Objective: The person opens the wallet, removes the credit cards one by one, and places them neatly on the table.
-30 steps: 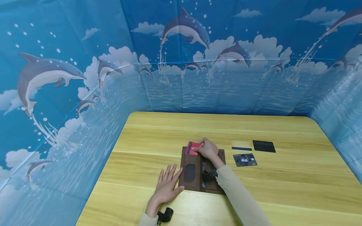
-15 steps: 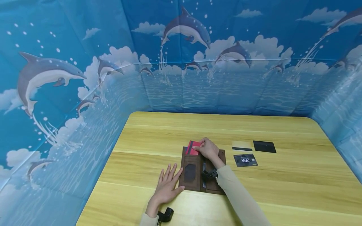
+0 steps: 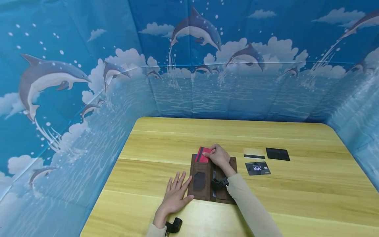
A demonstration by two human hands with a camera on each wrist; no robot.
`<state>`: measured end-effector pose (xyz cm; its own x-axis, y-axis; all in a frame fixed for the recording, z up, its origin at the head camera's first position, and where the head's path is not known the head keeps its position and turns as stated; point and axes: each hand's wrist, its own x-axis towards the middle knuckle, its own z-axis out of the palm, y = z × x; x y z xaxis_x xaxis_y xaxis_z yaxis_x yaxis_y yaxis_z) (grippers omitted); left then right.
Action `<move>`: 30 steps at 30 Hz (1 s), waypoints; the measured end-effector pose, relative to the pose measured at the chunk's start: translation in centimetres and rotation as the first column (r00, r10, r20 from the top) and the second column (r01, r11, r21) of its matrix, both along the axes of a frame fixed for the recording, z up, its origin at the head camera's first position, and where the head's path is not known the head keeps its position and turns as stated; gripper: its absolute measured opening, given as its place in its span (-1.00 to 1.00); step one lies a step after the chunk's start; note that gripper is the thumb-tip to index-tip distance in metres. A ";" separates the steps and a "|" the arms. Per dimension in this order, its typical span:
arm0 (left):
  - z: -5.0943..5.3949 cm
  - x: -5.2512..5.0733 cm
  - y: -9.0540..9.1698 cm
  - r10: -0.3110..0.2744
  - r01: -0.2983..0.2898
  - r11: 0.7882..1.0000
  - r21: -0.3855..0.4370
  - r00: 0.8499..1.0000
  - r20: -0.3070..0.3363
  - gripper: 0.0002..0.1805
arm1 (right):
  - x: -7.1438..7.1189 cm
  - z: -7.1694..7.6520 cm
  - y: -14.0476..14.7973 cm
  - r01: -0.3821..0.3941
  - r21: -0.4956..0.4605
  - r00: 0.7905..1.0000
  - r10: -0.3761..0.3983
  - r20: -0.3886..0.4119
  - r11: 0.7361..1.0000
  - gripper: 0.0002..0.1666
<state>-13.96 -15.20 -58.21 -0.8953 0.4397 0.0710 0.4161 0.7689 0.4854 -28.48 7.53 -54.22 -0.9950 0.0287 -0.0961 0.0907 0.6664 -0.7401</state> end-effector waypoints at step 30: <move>0.3 0.1 0.1 0.005 -0.005 1.000 0.000 1.000 -0.008 -0.26 | -0.4 -0.2 0.6 0.107 -0.082 0.994 -0.107 0.007 0.991 -0.47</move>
